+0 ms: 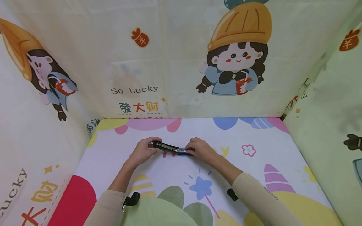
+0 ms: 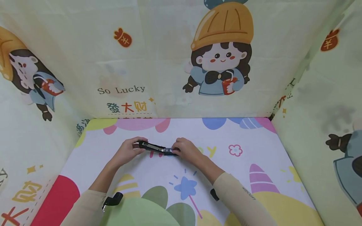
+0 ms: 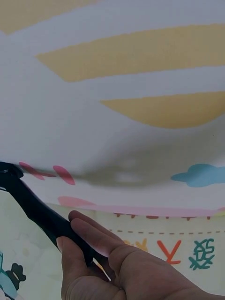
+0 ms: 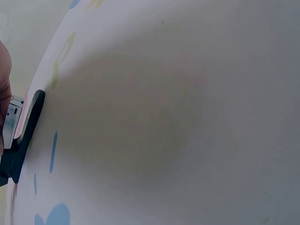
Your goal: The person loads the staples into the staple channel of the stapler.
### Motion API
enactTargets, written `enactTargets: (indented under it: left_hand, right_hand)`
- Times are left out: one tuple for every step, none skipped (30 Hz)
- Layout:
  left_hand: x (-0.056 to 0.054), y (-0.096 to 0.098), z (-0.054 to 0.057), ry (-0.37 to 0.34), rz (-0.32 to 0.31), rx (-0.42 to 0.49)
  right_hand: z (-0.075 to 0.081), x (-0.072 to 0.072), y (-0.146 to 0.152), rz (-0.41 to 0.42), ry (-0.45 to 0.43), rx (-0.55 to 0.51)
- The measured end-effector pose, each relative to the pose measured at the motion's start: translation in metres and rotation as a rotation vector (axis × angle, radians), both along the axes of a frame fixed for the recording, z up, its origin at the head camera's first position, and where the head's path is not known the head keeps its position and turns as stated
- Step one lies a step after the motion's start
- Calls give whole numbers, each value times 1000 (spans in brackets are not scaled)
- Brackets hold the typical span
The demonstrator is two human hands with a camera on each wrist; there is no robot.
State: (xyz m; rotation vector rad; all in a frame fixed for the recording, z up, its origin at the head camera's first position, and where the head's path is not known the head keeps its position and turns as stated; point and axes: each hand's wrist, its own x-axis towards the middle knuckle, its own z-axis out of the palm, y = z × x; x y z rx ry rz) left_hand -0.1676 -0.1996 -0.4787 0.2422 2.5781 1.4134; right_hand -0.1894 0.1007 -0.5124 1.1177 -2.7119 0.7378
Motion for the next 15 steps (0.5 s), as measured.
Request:
enactTargets:
  left_hand:
    - [0, 0, 0, 0, -1, 1]
    - [0, 0, 0, 4, -3, 2]
    - [0, 0, 0, 3, -2, 5]
    - [0, 0, 0, 3, 0, 7]
    - [0, 0, 0, 2, 1, 9]
    - [0, 0, 1, 2, 0, 10]
    - [0, 0, 0, 2, -1, 10]
    - [0, 0, 1, 1, -2, 10]
    - [0, 0, 0, -4, 0, 12]
    - [0, 0, 0, -4, -2, 11]
    - [0, 0, 0, -3, -5, 11]
    - [0, 0, 0, -2, -7, 12]
    - [0, 0, -1, -2, -8, 12]
    - [0, 0, -1, -4, -6, 15]
    - [0, -1, -1, -5, -4, 17]
  right_hand:
    - [0, 0, 0, -3, -2, 0]
    - [0, 0, 0, -5, -4, -1]
    - [0, 0, 0, -6, -7, 0]
    - [1, 0, 0, -9, -10, -1]
    - [1, 0, 0, -10, -14, -2]
    - [1, 0, 0, -12, -19, -2]
    - [1, 0, 0, -12, -28, -3]
    - [1, 0, 0, -13, -39, -4]
    - [1, 0, 0, -12, -53, -2]
    - [1, 0, 1, -10, -67, 0]
    - [2, 0, 1, -6, -82, 3]
    - [2, 0, 1, -1, -94, 7]
    - [3, 0, 2, 6, -110, 8]
    - [3, 0, 2, 15, -124, 8]
    - [4, -1, 3, 25, -136, 10]
